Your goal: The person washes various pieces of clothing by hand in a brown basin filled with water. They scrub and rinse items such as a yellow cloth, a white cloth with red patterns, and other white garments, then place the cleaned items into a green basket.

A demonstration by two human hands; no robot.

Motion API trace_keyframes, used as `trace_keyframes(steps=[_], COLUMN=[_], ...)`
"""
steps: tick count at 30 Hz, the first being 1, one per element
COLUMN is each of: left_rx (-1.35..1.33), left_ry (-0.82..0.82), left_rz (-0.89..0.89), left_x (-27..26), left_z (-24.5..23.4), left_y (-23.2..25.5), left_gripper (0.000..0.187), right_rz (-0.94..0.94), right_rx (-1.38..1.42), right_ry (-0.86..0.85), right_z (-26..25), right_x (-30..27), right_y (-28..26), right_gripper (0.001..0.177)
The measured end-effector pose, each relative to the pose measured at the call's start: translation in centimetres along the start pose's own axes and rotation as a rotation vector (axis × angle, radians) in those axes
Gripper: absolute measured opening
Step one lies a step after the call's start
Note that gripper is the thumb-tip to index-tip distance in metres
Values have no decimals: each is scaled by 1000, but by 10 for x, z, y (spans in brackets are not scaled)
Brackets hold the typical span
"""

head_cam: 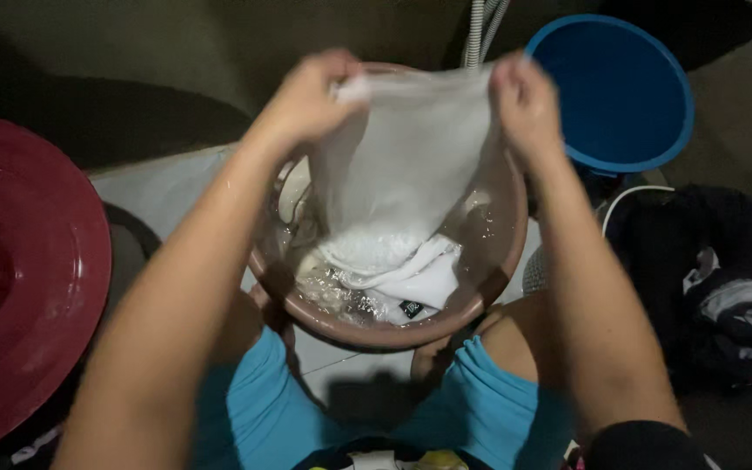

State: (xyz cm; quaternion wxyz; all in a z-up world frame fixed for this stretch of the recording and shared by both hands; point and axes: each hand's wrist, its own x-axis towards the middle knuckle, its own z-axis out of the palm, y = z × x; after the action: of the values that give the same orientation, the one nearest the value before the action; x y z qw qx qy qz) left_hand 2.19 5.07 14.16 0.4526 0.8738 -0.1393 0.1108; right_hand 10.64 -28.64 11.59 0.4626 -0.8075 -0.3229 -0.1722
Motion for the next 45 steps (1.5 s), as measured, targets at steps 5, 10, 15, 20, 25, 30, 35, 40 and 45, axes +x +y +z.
trace_keyframes(steps=[5,10,15,20,25,30,35,40,45], left_rx=[-807,-708,-1327,-437,-174,-26,-28,-359,-386], left_ry=[75,155,-83,-124,-68,-132,-292,-253,165], left_rz=[-372,-340,-340,-430,-301,-621,-639,-110,177], left_x=[43,51,25,-15,-36,-42,-52,-66,-57], left_z=[-6,17,63,98,97,53,56,81,115], left_y=[106,121,39,-54,-67,-44,-67,-72,-50], left_gripper=[19,27,15,76,77,80,86,148,127], right_rz=[-228,56,-245,212,436,806,489,120,-59], right_rx=[363,393,-31,56,28,-118,-7,449,609], right_ry=[93,98,-158,-218,-318,-490,-328,-46,60], right_z=[-22,-6,50,174,277,290,250,158,84], right_x=[47,42,-6,-107,-228,-246,-148,-42,9], right_y=[-121,-163,-100,44,144,140,29,-96,-163], right_gripper=[20,30,83,43,34,24,22,8,18])
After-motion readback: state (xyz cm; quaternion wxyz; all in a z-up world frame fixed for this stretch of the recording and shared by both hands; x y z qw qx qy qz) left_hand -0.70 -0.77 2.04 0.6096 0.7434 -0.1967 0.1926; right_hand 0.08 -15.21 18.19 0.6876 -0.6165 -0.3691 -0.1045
